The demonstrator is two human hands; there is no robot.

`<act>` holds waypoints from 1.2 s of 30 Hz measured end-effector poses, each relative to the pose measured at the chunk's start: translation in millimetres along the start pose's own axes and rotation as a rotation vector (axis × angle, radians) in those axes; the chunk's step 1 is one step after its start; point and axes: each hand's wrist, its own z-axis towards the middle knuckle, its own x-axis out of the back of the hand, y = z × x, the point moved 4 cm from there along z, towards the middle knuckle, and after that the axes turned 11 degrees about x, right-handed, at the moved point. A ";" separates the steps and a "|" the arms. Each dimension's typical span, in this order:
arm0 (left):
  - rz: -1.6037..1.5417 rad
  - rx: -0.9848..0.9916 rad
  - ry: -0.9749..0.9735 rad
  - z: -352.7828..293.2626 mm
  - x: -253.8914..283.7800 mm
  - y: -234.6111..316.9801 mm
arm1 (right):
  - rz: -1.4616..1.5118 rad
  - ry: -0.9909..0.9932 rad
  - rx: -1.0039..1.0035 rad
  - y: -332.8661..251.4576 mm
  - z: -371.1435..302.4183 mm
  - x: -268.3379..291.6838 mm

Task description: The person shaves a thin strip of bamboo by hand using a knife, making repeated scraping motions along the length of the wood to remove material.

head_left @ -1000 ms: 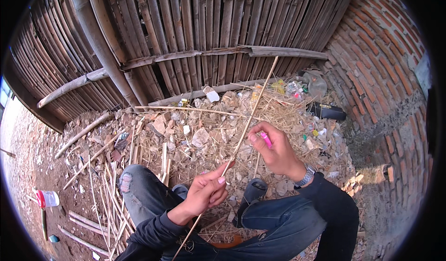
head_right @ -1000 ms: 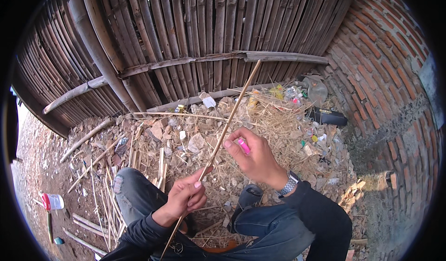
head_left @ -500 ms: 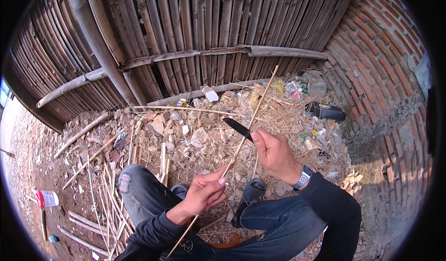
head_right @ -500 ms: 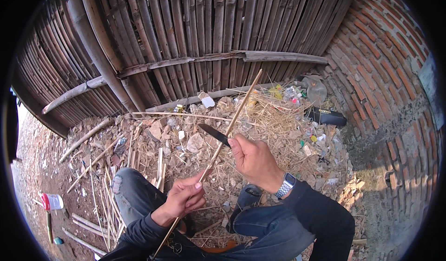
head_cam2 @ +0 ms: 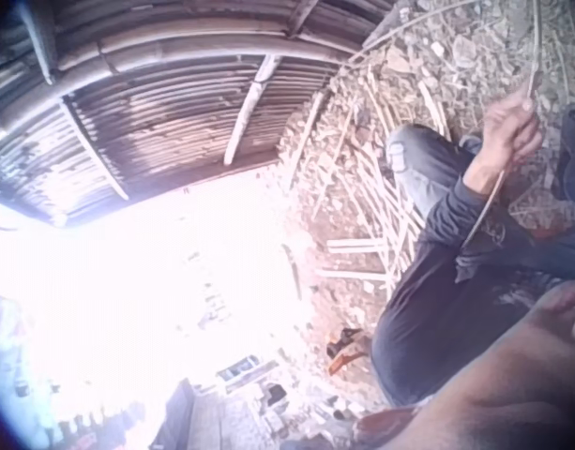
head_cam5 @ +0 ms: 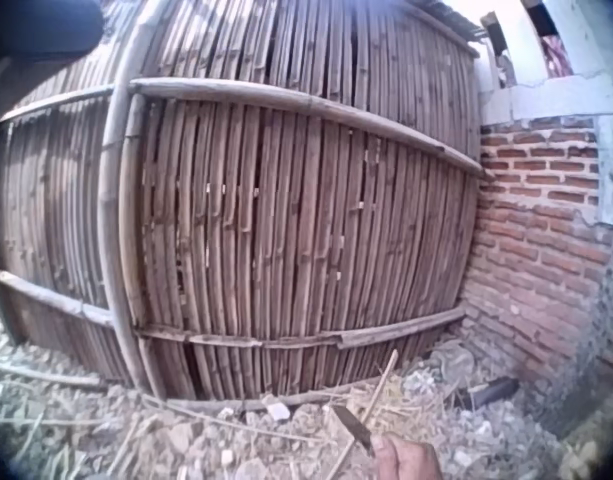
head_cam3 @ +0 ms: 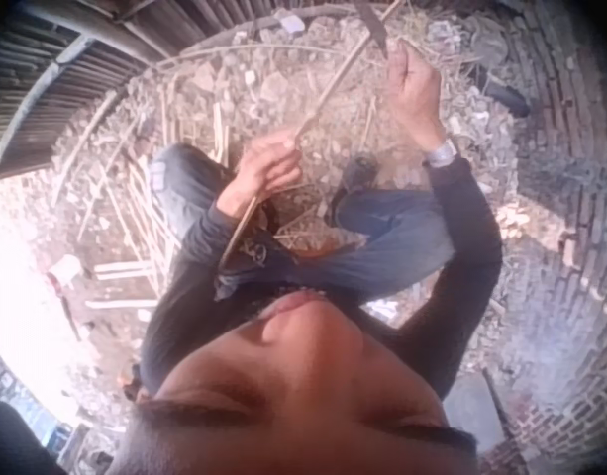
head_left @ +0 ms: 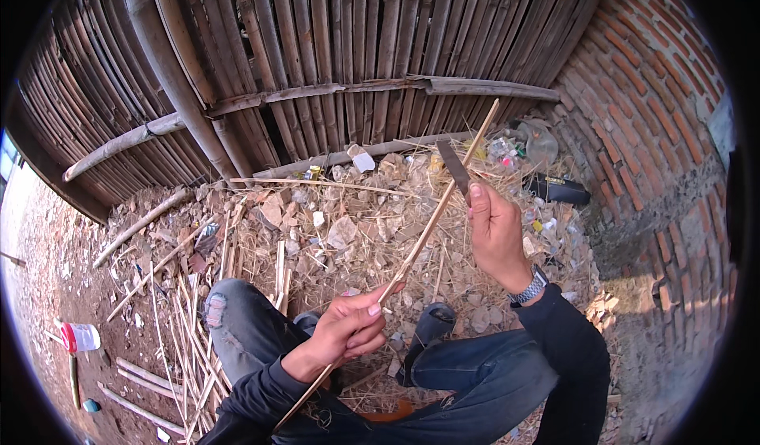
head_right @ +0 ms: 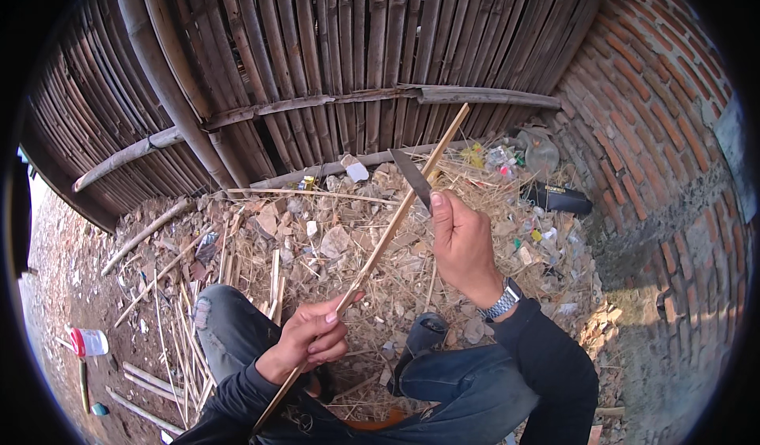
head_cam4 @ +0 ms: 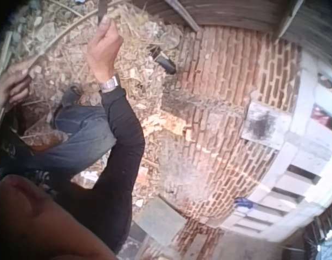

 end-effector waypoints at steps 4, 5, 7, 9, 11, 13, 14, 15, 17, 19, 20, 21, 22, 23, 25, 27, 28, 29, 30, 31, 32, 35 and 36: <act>-0.004 0.001 0.042 3.4 2.1 0.6 | -0.104 -0.123 0.114 -21.3 -27.0 -19.3; 0.001 0.007 0.034 3.4 1.3 2.3 | -0.060 -0.246 0.246 -28.8 -34.6 -29.4; -0.056 -0.003 0.035 1.5 1.7 6.0 | -0.065 -0.237 0.215 -24.9 -24.8 -26.1; -0.057 0.009 0.061 2.0 2.9 5.7 | -0.098 -0.147 0.097 -10.5 -5.3 -14.1; 0.073 0.026 0.028 4.3 4.2 -4.6 | -0.130 -0.065 0.008 12.5 9.1 7.3; 0.120 0.005 0.001 5.4 0.4 -10.4 | -0.298 0.097 -0.022 26.1 14.6 28.4; 0.126 -0.011 -0.014 5.7 2.0 -11.2 | -0.265 0.091 -0.010 22.7 9.7 25.8; 0.132 -0.027 -0.028 5.5 3.0 -10.1 | -0.211 -0.025 0.042 13.4 1.3 16.8; 0.168 -0.023 0.029 2.6 8.8 -2.5 | -0.073 -0.199 0.220 -12.4 -21.6 -20.9; 0.131 -0.022 0.037 3.2 10.6 1.1 | -0.025 -0.248 0.336 -23.8 -30.6 -29.4; 0.129 -0.046 0.062 2.6 10.1 2.6 | -0.092 -0.225 0.337 -22.4 -26.2 -28.7; 0.136 -0.039 0.064 2.3 10.7 3.0 | -0.160 -0.202 0.337 -20.1 -20.2 -27.0; 0.142 -0.065 0.059 0.7 10.9 2.1 | -0.096 -0.222 0.126 -4.7 -11.5 -17.5; 0.145 -0.094 0.051 1.4 10.3 -0.7 | -0.099 -0.228 0.124 7.0 -1.4 -6.5; 0.206 -0.122 0.089 2.3 6.9 -9.3 | -0.308 0.085 0.054 23.4 13.5 27.2; 0.438 -0.160 0.226 0.8 5.0 -11.4 | -0.256 -0.007 0.049 17.3 4.0 21.5; 0.482 -0.184 0.272 -0.9 8.4 -10.6 | -0.197 -0.095 0.048 11.0 -2.9 13.9; 0.490 -0.184 0.277 -0.9 12.4 -11.1 | -0.177 -0.192 0.147 -3.1 -17.0 -5.1; 0.597 -0.220 0.358 1.1 16.6 -9.2 | -0.170 -0.284 0.241 -17.2 -28.0 -18.5; 0.704 -0.256 0.449 0.1 18.6 -4.4 | -0.167 -0.275 0.239 -20.9 -26.4 -22.2; 0.610 -0.274 0.445 -2.2 13.5 -2.3 | -0.199 -0.248 0.294 -26.9 -24.9 -23.6; 0.770 -0.349 0.461 -8.3 10.9 1.7 | -0.181 -0.190 0.184 -7.4 1.2 -4.5; 0.789 -0.338 0.405 -7.9 17.4 -6.8 | -0.270 -0.047 0.141 4.3 10.7 13.8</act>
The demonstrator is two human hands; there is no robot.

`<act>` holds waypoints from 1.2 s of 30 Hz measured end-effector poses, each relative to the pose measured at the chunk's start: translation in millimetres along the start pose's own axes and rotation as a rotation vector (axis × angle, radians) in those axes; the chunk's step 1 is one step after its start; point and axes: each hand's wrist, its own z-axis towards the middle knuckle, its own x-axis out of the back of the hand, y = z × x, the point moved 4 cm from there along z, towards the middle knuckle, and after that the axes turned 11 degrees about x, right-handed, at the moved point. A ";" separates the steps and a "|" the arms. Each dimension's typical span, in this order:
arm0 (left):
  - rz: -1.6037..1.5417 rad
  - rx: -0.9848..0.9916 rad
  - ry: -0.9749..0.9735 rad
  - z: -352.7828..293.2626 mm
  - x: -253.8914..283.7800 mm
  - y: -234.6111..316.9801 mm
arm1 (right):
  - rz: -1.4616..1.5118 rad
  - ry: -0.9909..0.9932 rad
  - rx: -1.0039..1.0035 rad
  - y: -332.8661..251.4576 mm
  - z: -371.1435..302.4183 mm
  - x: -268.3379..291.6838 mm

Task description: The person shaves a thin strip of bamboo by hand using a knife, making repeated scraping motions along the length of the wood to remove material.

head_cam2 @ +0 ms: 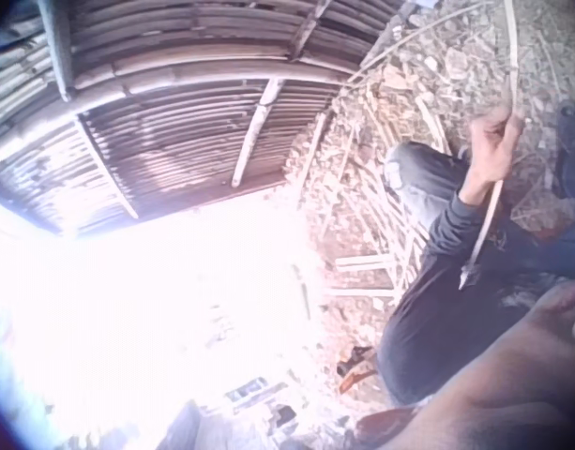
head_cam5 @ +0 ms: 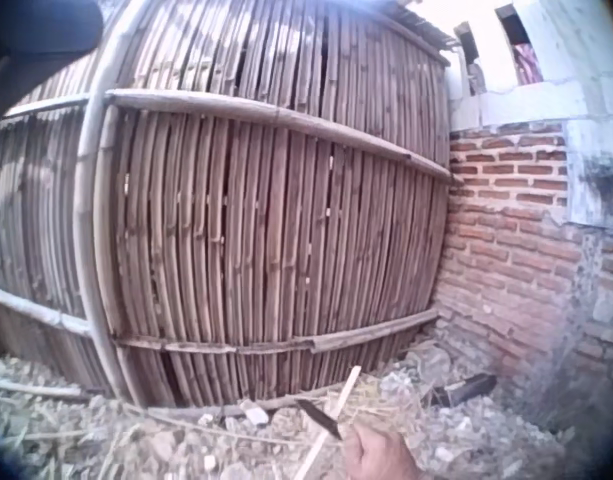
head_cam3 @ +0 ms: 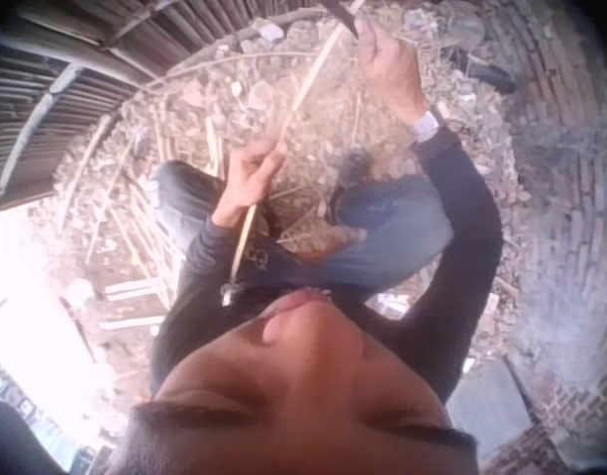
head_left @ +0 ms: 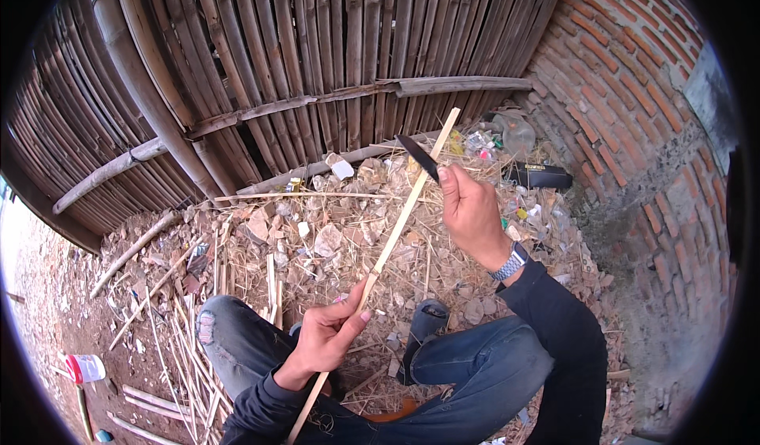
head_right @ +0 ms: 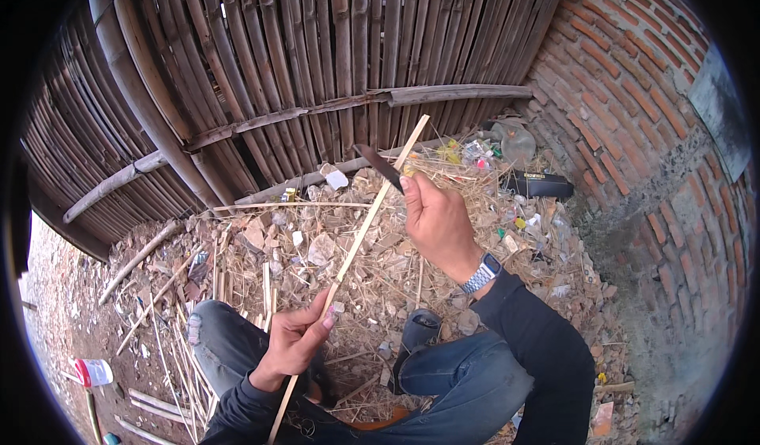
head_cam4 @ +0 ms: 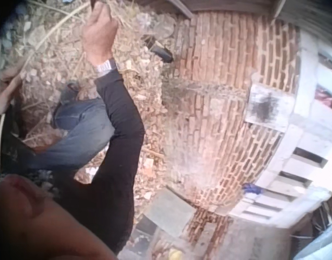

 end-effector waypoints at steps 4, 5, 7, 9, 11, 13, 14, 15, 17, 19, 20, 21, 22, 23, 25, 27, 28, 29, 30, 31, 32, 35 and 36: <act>-0.021 0.088 0.005 -2.0 -10.2 9.2 | -0.054 -0.078 0.038 -15.4 -22.5 -8.7; -0.024 0.086 -0.005 -0.2 -11.8 9.8 | -0.063 -0.077 0.032 -27.8 -31.0 -16.1; -0.017 0.036 0.042 1.0 -7.4 13.1 | 0.072 -0.103 0.282 -59.9 -39.2 -34.8; -0.005 0.019 0.047 1.8 -1.3 7.5 | 0.027 -0.036 0.172 -44.4 -19.6 -22.1; -0.002 -0.149 0.097 -1.1 -0.4 12.6 | -0.011 0.019 0.074 -19.8 -6.6 -5.4; 0.000 -0.107 0.077 -4.9 -2.5 15.7 | -0.114 0.156 -0.003 3.1 -4.4 18.8; 0.011 -0.063 0.052 -5.4 -3.5 15.6 | -0.002 0.149 -0.079 -2.8 -14.2 10.1; 0.006 -0.067 0.054 -6.4 -2.5 14.6 | -0.005 0.147 -0.073 -11.0 -19.4 8.2; -0.020 -0.013 0.061 -10.9 4.5 10.6 | 0.078 0.031 -0.026 -27.2 -21.2 2.1; -0.080 -0.018 0.069 -12.8 4.2 14.8 | 0.117 0.075 -0.017 -19.7 -18.7 4.4; -0.080 0.014 0.051 -13.5 4.8 18.9 | 0.168 0.035 -0.068 -10.0 -18.5 6.9; -0.079 0.046 0.033 -13.6 5.5 20.4 | 0.219 -0.006 -0.119 -1.7 -18.5 9.7; -0.086 0.047 0.033 -13.8 5.7 17.1 | 0.182 0.012 -0.157 4.7 -19.2 16.0; -0.026 0.023 -0.018 -13.7 4.2 13.6 | 0.179 0.005 -0.157 12.1 -18.6 19.7; 0.032 0.001 -0.068 -13.6 -0.7 12.6 | 0.250 0.220 -0.291 28.6 -18.5 29.5; -0.007 0.029 -0.052 -12.1 -4.3 15.6 | 0.255 0.204 -0.310 15.4 -26.4 21.7; -0.053 0.073 -0.052 -12.8 0.2 7.0 | 0.237 0.077 -0.202 -2.9 -25.0 11.7; -0.047 0.074 -0.057 -11.6 0.3 3.4 | 0.205 -0.048 -0.100 -15.8 -24.6 4.0; -0.058 0.055 -0.029 -10.5 1.7 1.8 | 0.236 -0.053 -0.032 -20.3 -22.8 0.6; -0.068 0.033 -0.002 -9.3 3.2 2.8 | 0.235 -0.044 -0.034 -16.3 -20.4 2.1; -0.086 0.065 -0.012 -11.0 2.5 7.4 | 0.245 0.012 -0.092 -5.0 -17.5 5.9; -0.025 0.060 -0.057 -11.5 0.4 11.2 | 0.210 0.089 -0.176 11.6 -11.2 19.2; -0.029 0.062 -0.052 -10.3 -0.2 10.2 | 0.227 -0.046 -0.111 -1.2 -18.8 9.6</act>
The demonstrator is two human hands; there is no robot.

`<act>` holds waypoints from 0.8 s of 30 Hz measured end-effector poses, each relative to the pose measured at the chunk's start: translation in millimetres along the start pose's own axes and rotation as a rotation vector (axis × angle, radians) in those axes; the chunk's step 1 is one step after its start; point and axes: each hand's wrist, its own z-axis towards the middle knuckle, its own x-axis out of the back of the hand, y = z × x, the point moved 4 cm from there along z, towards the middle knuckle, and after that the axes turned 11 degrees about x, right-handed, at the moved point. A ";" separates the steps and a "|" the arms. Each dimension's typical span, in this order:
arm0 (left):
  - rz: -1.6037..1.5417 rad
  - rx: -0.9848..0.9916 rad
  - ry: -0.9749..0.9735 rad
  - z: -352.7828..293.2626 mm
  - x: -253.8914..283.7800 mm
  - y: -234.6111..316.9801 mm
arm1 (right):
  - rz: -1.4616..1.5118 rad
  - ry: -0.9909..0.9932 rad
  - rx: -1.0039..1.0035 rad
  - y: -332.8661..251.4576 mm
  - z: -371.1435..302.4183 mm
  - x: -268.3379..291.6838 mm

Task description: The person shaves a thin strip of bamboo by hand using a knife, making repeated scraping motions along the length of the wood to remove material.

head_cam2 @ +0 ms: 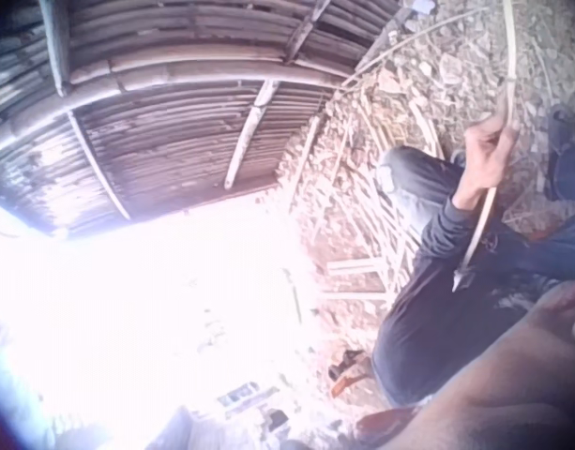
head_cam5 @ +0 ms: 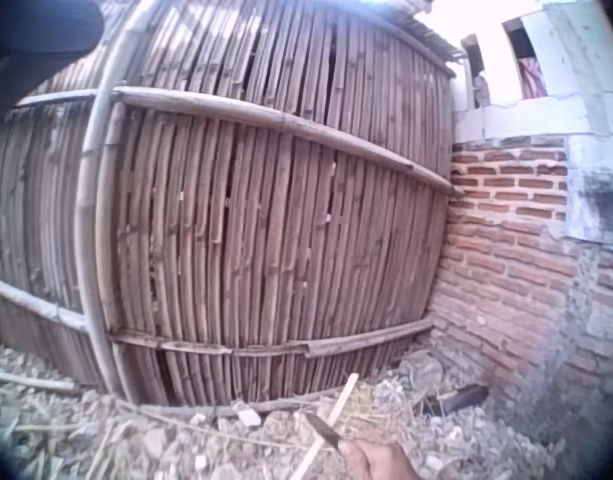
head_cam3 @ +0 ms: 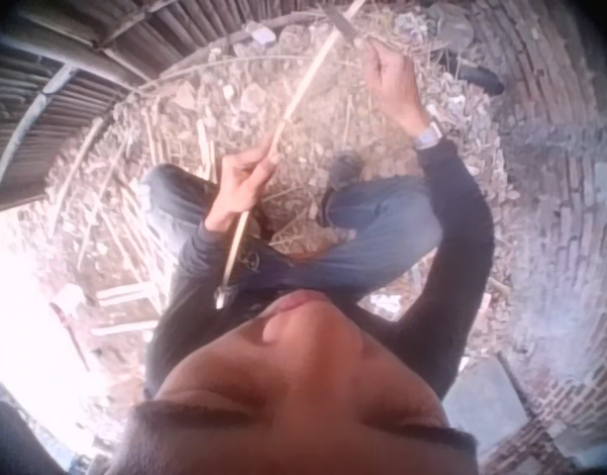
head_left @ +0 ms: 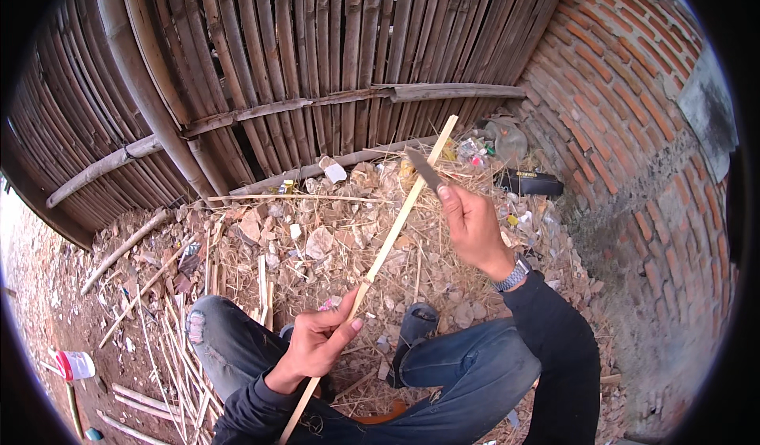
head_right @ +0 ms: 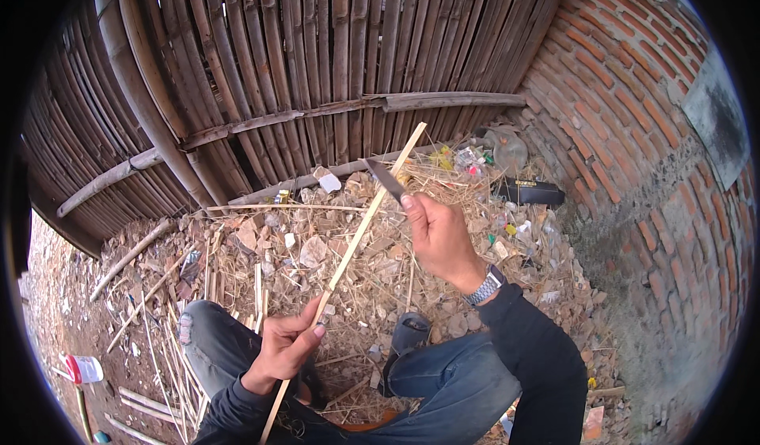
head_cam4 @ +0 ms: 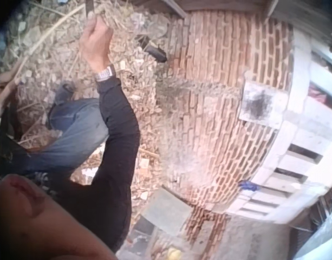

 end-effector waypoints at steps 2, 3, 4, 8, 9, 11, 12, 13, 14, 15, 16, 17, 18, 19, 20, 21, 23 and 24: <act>-0.034 -0.014 0.058 7.1 0.8 0.0 | 0.057 -0.216 0.166 -25.7 -17.2 -24.8; -0.028 -0.013 0.061 7.5 2.2 -0.2 | 0.063 -0.213 0.169 -29.5 -13.9 -26.4; -0.119 0.006 0.038 7.3 4.7 -1.5 | 0.062 -0.210 0.132 -31.0 -9.9 -27.7; -0.177 0.043 0.016 5.9 6.4 0.5 | 0.041 -0.037 -0.010 -17.2 3.8 -24.8; -0.181 0.058 0.009 6.1 5.2 0.0 | 0.033 -0.042 -0.053 -14.4 2.8 -26.2; -0.280 0.040 -0.012 10.6 9.9 -2.1 | 0.066 -0.203 0.006 -36.3 -11.7 -47.2; -0.377 0.027 -0.035 11.7 11.8 -2.4 | 0.124 -0.256 0.052 -45.1 -15.8 -57.0; -0.368 0.031 -0.034 11.1 13.7 -0.8 | 0.186 -0.302 0.093 -50.6 -18.1 -64.9; -0.422 -0.003 -0.062 10.3 13.9 2.7 | 0.211 -0.293 0.156 -44.3 -11.5 -63.9; -0.475 -0.036 -0.089 9.4 14.4 5.6 | 0.217 -0.287 0.155 -41.2 -7.5 -60.0; -0.492 -0.042 -0.114 8.6 12.3 4.1 | 0.387 -0.198 -0.070 -30.9 -4.7 -52.2; -0.495 -0.044 -0.109 9.2 11.8 2.0 | 0.552 -0.105 -0.297 -21.6 -5.5 -45.2; -0.498 -0.048 -0.131 10.1 10.5 0.0 | 0.716 -0.034 -0.421 -18.1 -7.3 -37.9; -0.499 -0.049 -0.150 10.5 10.0 -1.4 | 0.720 -0.038 -0.420 -22.8 -6.0 -37.9; -0.448 -0.033 -0.105 10.6 11.1 -2.1 | 0.571 -0.049 -0.291 -31.6 -2.9 -35.1; -0.447 -0.033 -0.102 11.0 8.8 -4.3 | 0.421 -0.059 -0.162 -38.4 -1.1 -33.9; -0.116 -0.153 0.090 12.7 5.9 -8.1 | 0.399 -0.112 -0.156 -45.2 -2.7 -36.4; -0.089 -0.150 0.095 13.5 5.7 -9.0 | 0.383 -0.168 -0.146 -52.8 -1.4 -38.1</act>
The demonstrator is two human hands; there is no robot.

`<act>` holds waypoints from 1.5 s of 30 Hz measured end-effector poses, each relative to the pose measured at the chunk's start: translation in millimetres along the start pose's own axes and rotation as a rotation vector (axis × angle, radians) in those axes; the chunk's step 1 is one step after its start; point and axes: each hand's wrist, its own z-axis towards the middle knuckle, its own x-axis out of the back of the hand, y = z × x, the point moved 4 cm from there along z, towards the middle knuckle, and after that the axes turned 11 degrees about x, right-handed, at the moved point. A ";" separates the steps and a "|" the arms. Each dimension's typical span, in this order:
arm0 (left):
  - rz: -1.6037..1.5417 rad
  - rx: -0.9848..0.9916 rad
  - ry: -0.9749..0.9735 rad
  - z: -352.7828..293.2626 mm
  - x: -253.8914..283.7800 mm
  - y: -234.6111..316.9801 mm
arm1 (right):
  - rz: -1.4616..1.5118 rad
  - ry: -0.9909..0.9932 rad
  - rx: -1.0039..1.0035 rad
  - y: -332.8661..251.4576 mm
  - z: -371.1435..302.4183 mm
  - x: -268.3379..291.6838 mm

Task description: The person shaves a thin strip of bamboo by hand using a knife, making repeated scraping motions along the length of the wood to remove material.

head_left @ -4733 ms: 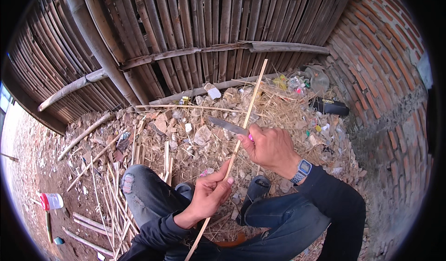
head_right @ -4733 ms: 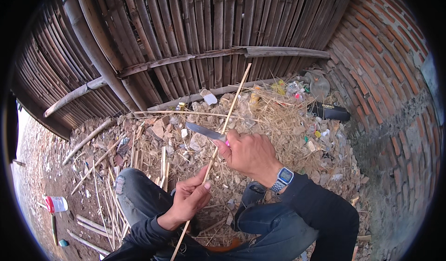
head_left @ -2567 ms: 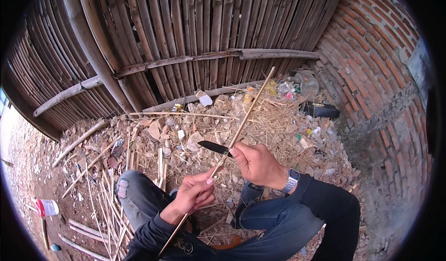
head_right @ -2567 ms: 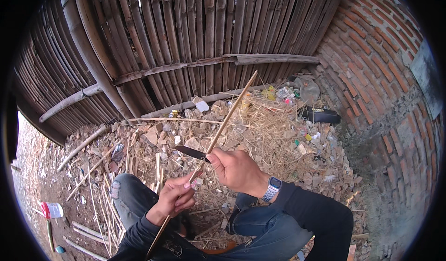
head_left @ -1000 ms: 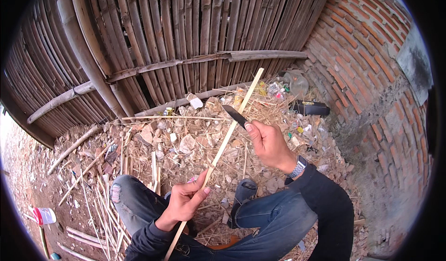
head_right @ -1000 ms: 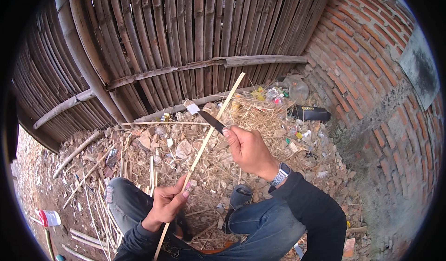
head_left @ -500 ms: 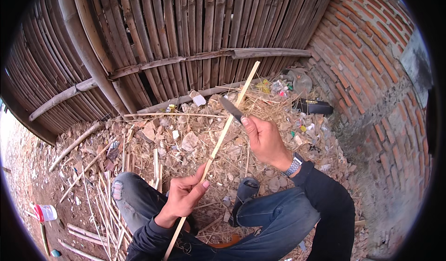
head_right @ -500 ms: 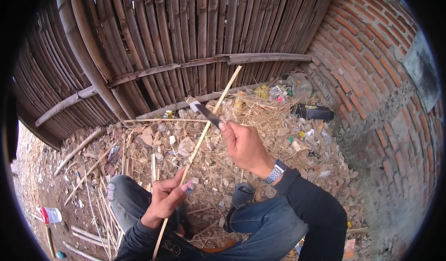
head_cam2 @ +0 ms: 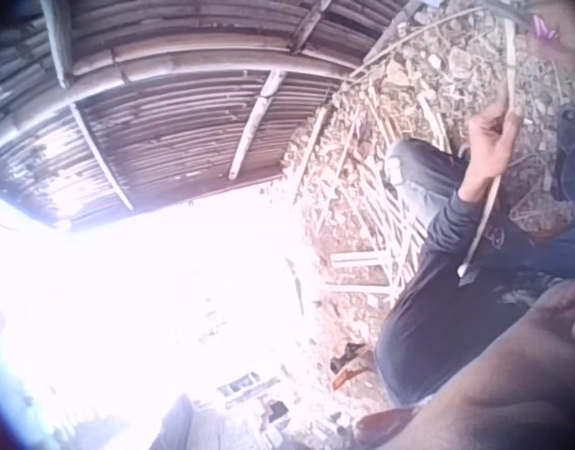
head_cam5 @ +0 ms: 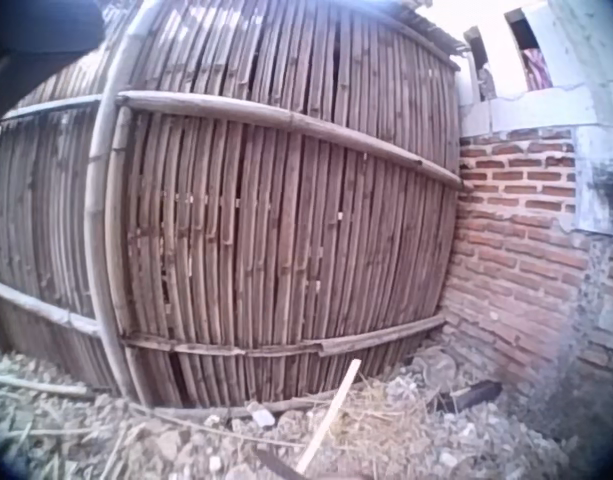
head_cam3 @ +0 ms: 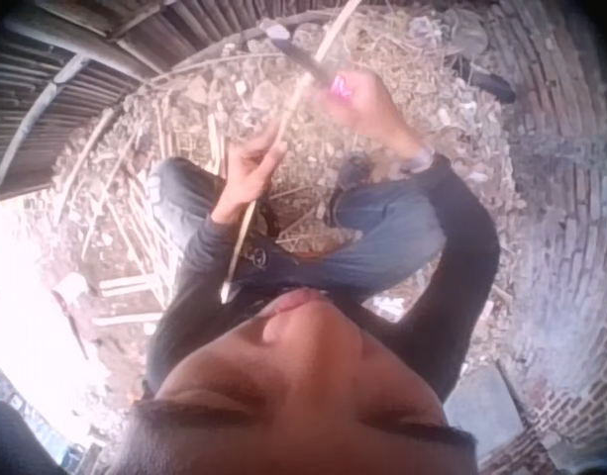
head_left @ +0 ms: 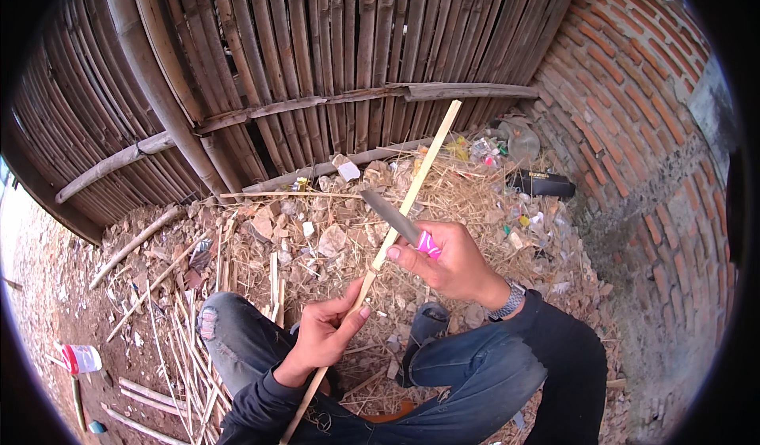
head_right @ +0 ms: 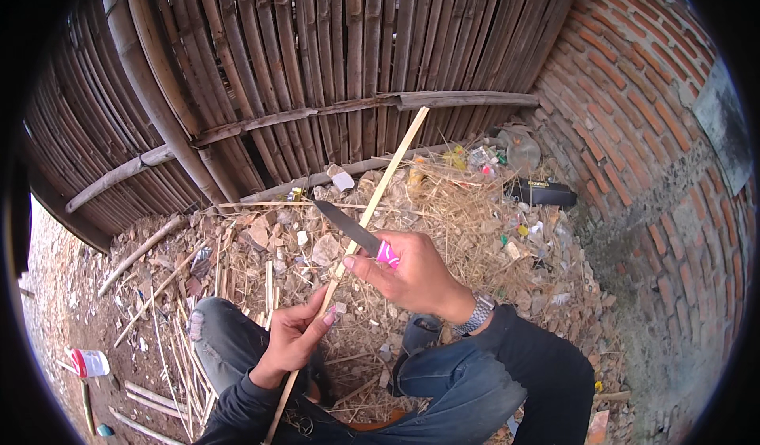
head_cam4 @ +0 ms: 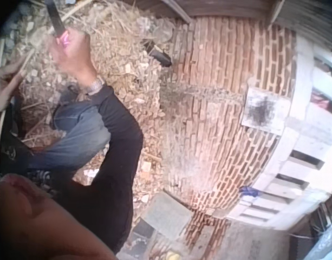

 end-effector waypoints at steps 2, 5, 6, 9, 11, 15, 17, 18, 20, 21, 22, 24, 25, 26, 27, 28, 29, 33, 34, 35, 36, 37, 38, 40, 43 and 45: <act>0.166 -0.043 0.037 -0.2 -0.4 4.8 | -0.076 -0.117 -0.020 1.6 1.0 -8.1; 0.360 -0.104 0.090 -0.8 -3.9 12.1 | -0.100 -0.119 -0.023 12.5 -3.3 -15.2; 0.410 -0.094 0.098 -1.2 -5.3 16.3 | -0.100 -0.118 -0.024 14.0 -3.8 -14.5; 0.486 -0.081 0.117 -0.3 -7.1 21.7 | -0.128 -0.169 -0.045 19.9 -4.3 -15.2; 0.512 -0.074 0.125 0.0 -7.9 23.3 | -0.166 -0.154 0.082 18.7 -4.0 -15.8; 0.557 -0.098 0.145 2.9 -6.2 19.5 | -0.159 -0.241 0.101 18.5 -2.6 -12.3; 0.581 -0.141 0.161 8.8 4.8 7.7 | -0.068 -0.345 0.128 12.9 -4.5 -12.8; 0.453 -0.039 0.221 15.3 21.2 -4.6 | -0.067 -0.349 0.129 8.1 -6.9 -12.2; 0.268 0.039 0.291 19.4 34.3 0.8 | -0.010 -0.410 0.135 0.5 -12.0 -13.8; 0.270 0.039 0.298 15.9 32.2 6.2 | -0.006 -0.414 0.140 0.9 -11.7 -11.7; 0.147 0.088 0.205 13.5 25.2 8.4 | -0.066 -0.325 0.106 2.3 -11.0 -5.4; -0.171 0.149 -0.031 9.7 14.5 1.5 | -0.126 -0.105 0.036 16.5 -12.4 6.8; -0.191 0.168 -0.093 7.9 9.9 3.9 | -0.121 -0.110 0.037 15.8 -9.9 5.7; -0.247 0.176 -0.129 5.8 8.8 2.8 | -0.134 -0.032 0.016 14.2 -5.9 9.5; -0.302 0.183 -0.166 3.4 8.0 1.7 | -0.147 0.047 -0.006 13.1 -4.2 12.7; -0.305 0.181 -0.171 3.0 7.0 2.4 | -0.146 0.041 -0.027 11.4 -6.5 14.4; -0.309 0.186 -0.198 1.6 5.5 4.2 | -0.151 0.043 -0.028 12.6 -8.6 13.8; -0.262 0.194 -0.217 2.0 -2.6 6.9 | -0.041 0.057 0.019 10.8 -13.9 4.5; -0.260 0.195 -0.216 1.5 -2.8 7.5 | -0.046 0.047 0.062 7.4 -13.3 1.6; -0.254 0.206 -0.226 0.8 -3.3 7.6 | -0.043 0.047 0.062 6.4 -12.5 0.2; -0.247 0.218 -0.236 0.3 -3.5 7.3 | -0.079 0.037 0.085 4.7 -11.1 -1.1; -0.246 0.217 -0.238 0.3 -3.1 7.2 | -0.119 0.029 0.107 2.4 -10.5 -1.4; -0.245 0.212 -0.255 0.1 -2.7 6.5 | -0.120 0.031 0.107 3.3 -11.2 -2.4; -0.243 0.206 -0.273 0.2 -2.9 5.1 | -0.074 0.019 0.090 9.5 -14.0 -6.6; -0.245 0.214 -0.283 0.6 -3.2 4.0 | -0.035 0.051 0.115 10.9 -12.3 -9.6; -0.231 0.202 -0.288 1.0 -2.2 5.7 | -0.134 -0.004 0.123 -2.3 -9.8 -5.1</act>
